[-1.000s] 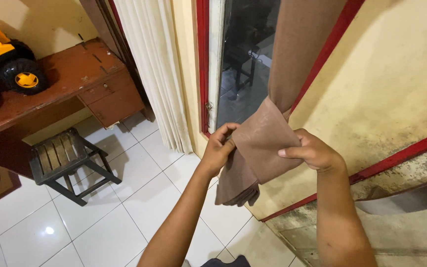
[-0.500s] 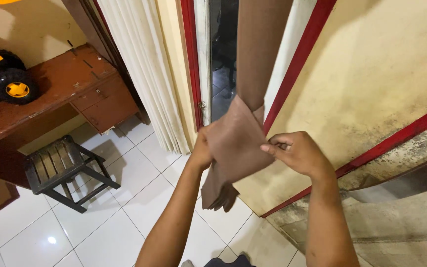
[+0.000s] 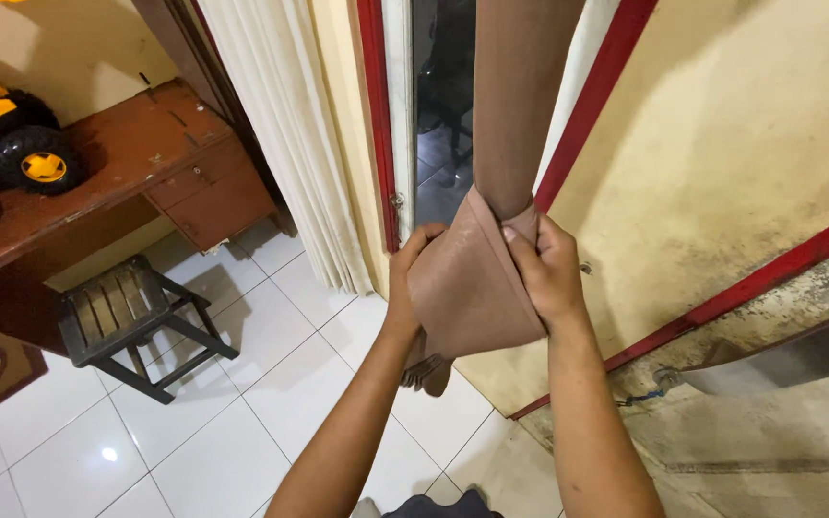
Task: Gathering and tying a brown curtain with a matching tie-back.
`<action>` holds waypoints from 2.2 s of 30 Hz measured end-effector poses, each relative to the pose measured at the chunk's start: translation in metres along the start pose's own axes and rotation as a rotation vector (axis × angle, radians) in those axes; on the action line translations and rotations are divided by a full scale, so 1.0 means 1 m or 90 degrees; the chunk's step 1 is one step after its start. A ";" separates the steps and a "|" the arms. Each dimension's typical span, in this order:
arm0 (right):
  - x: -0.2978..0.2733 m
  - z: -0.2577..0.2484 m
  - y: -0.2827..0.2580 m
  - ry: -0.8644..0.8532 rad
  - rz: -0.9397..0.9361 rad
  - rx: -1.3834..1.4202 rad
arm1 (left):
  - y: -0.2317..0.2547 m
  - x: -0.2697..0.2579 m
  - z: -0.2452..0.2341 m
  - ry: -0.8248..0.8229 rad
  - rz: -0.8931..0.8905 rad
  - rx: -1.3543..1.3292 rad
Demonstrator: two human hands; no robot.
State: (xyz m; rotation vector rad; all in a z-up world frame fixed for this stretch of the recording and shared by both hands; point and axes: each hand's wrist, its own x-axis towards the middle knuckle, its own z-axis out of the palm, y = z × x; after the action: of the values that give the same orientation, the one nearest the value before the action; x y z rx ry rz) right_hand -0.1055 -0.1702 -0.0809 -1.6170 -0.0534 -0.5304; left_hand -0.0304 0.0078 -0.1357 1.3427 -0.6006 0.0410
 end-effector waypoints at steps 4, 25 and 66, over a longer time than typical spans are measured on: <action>-0.003 -0.006 0.018 -0.036 -0.002 0.057 | -0.047 0.003 -0.018 0.011 -0.067 -0.105; -0.043 -0.040 0.031 -0.157 -0.006 0.163 | 0.002 -0.011 -0.027 -0.199 -0.363 0.057; -0.070 0.004 0.025 0.067 -0.055 0.112 | 0.113 0.017 0.015 -0.111 0.406 0.537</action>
State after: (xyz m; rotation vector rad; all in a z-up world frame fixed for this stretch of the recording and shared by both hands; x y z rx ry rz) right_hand -0.1580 -0.1501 -0.1296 -1.4179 -0.0897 -0.6582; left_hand -0.0628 0.0167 -0.0250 1.9118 -1.2245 0.7744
